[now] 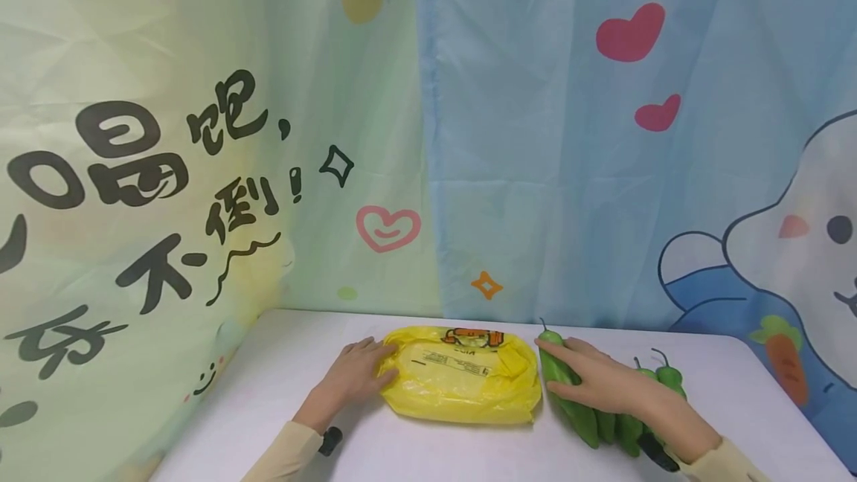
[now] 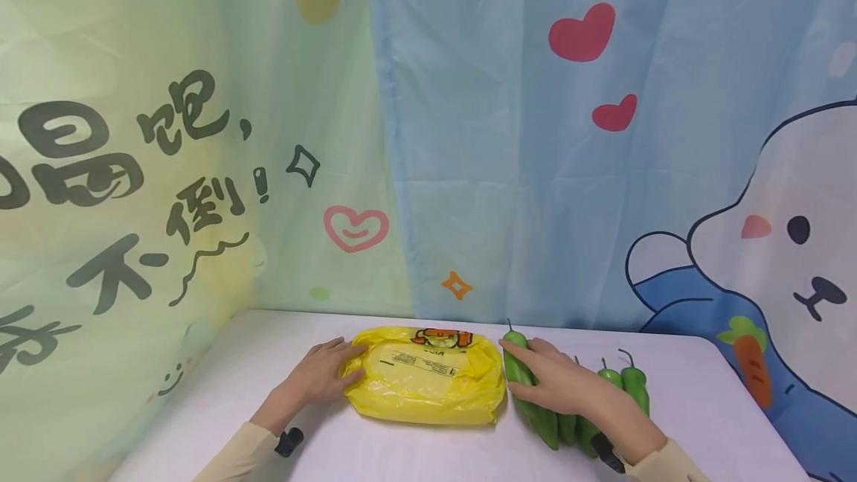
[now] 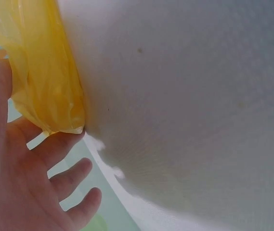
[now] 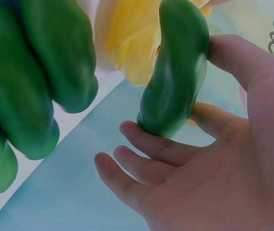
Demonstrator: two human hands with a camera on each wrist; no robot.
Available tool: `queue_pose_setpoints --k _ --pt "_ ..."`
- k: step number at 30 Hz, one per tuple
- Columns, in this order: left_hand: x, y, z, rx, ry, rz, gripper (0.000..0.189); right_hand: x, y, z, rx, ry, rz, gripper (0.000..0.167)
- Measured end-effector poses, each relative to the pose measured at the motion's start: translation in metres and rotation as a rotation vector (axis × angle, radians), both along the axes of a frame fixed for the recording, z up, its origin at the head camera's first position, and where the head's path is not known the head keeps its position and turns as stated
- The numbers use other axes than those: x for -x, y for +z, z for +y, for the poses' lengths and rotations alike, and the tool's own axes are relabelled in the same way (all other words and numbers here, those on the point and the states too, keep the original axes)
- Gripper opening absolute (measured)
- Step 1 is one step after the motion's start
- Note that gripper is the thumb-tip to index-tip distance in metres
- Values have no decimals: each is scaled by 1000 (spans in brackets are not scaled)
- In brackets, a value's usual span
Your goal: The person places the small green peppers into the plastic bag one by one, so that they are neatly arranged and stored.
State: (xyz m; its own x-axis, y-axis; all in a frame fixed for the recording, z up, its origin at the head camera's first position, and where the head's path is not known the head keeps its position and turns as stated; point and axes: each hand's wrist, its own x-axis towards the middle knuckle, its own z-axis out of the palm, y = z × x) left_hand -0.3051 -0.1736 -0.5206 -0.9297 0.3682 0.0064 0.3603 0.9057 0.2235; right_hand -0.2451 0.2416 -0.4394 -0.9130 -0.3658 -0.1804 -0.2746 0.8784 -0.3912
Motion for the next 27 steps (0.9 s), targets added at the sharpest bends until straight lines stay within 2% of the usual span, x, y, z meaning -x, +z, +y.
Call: queue_pose_setpoints --k 10,16,27 --pt "1 -1 0 -1 -3 15 55 5 7 -13 51 43 39 72" --pt "0 0 -1 -5 -17 22 53 8 10 -25 82 80 32 74" --pt "0 1 -1 6 -20 26 53 14 7 -43 116 88 52 71"
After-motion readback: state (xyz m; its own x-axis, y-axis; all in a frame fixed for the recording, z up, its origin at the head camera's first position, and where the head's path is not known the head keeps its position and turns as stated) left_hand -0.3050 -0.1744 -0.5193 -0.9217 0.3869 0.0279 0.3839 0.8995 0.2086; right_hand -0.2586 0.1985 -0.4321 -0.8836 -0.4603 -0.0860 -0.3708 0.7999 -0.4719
